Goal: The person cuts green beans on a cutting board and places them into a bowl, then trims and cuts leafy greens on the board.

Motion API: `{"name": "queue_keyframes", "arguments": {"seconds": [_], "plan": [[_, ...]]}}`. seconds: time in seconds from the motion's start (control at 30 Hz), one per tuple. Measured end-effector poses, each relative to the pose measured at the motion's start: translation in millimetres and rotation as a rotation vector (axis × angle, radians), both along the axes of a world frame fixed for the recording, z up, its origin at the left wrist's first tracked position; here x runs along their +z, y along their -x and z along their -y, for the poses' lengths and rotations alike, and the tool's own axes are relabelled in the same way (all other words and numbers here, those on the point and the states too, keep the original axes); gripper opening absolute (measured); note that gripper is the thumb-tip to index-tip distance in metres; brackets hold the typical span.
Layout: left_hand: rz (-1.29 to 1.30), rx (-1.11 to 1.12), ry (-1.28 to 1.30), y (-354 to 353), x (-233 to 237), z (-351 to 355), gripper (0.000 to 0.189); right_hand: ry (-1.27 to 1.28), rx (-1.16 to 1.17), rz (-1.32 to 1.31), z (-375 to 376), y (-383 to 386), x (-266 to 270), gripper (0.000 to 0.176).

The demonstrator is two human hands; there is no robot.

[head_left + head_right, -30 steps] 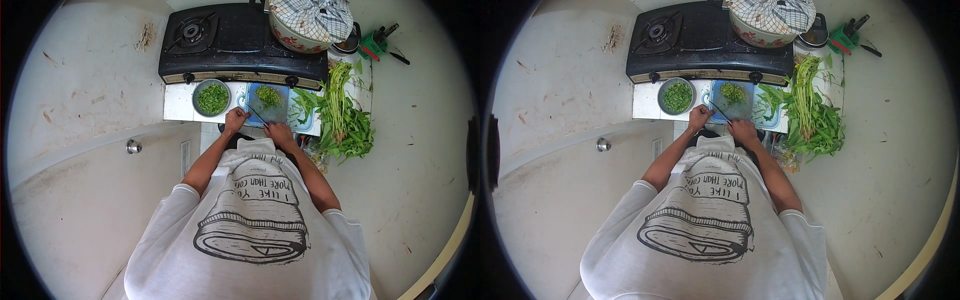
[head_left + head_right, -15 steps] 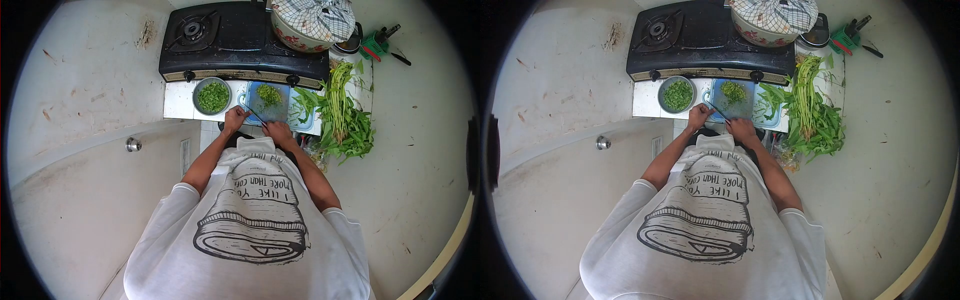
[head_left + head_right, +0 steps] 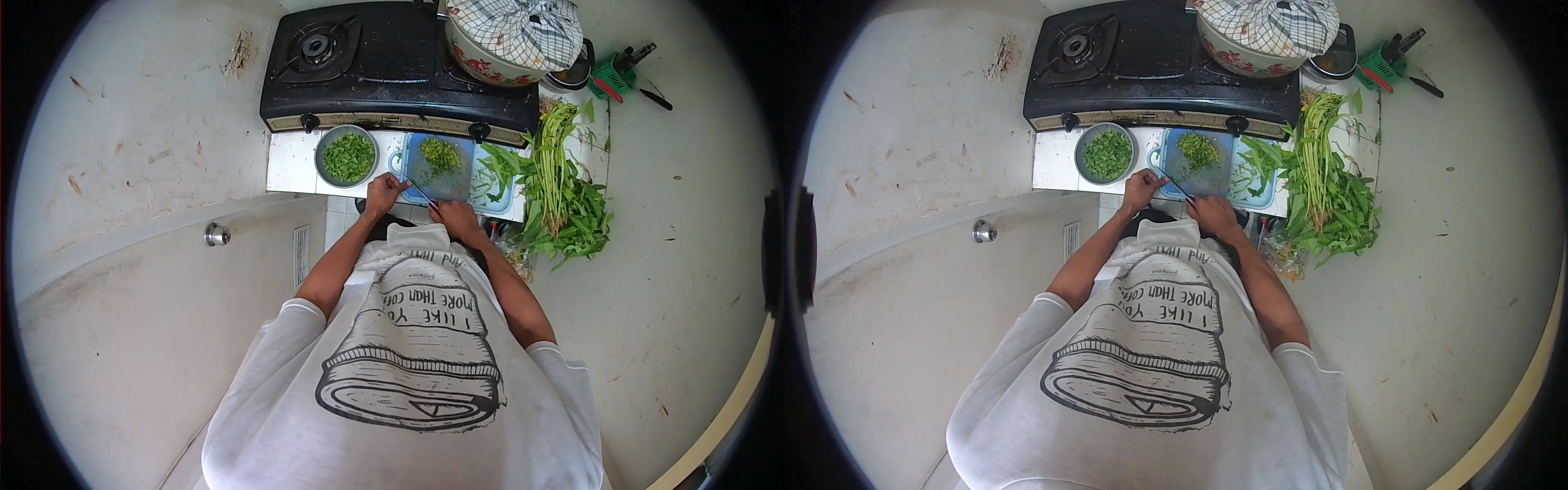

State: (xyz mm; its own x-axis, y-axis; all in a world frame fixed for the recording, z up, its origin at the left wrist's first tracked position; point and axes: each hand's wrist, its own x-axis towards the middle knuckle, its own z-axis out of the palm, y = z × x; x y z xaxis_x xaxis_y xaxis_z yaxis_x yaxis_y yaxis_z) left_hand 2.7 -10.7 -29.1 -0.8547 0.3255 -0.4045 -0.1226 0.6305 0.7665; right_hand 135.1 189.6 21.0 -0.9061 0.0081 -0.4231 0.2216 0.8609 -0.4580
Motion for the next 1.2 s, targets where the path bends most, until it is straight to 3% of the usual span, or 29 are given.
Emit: {"name": "queue_keyframes", "arguments": {"seconds": [0.67, 1.2], "plan": [[0.068, 0.038, 0.012, 1, 1, -3, 0.033, -0.045, 0.016, -0.029, 4, 2, 7, 0.037], [0.084, 0.024, 0.001, -1, 3, 2, 0.042, -0.001, 0.021, 0.008, 4, 2, 3, 0.039]]}}
